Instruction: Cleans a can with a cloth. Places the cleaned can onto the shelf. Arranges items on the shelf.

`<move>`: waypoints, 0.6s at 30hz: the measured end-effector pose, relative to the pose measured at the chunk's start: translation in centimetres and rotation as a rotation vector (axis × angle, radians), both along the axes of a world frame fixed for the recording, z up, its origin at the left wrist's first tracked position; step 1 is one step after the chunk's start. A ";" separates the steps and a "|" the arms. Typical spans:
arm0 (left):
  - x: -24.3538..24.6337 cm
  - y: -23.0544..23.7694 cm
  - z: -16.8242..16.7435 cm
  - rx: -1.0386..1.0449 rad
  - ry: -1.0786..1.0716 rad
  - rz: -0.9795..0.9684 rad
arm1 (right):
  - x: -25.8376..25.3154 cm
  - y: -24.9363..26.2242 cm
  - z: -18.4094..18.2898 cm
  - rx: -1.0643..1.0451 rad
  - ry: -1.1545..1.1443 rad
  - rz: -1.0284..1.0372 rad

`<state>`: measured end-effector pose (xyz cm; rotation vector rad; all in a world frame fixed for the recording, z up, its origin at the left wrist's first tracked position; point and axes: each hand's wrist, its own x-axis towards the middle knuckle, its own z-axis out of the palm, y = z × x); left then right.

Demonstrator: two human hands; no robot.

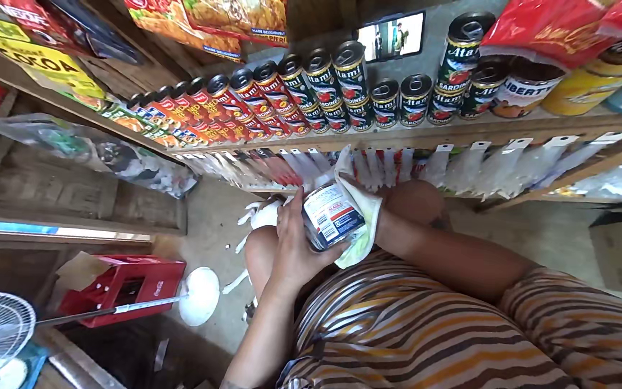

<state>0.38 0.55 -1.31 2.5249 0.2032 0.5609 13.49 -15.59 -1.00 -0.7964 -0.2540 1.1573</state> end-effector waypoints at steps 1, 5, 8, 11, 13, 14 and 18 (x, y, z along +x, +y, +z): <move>0.0 0.1 -0.3 -0.006 -0.023 -0.012 | 0.0 -0.7 0.5 -0.061 -0.050 -0.008; 0.0 0.4 -0.6 0.009 -0.086 -0.023 | -0.3 0.4 -0.5 -0.071 0.024 -0.042; -0.1 0.4 -0.3 0.073 -0.082 0.015 | 0.5 2.0 -2.0 -0.007 0.142 0.009; -0.3 0.3 0.1 0.171 -0.037 0.054 | 1.3 2.8 -3.9 -0.025 0.081 0.036; -0.3 0.3 0.5 0.232 0.032 0.072 | 1.4 3.0 -3.9 -0.035 0.017 0.029; -0.2 0.2 0.6 0.262 0.072 0.077 | 1.3 3.1 -3.7 -0.052 -0.024 0.021; -0.1 -0.1 0.4 0.373 0.149 0.064 | 0.8 3.5 -3.2 -0.146 -0.142 0.049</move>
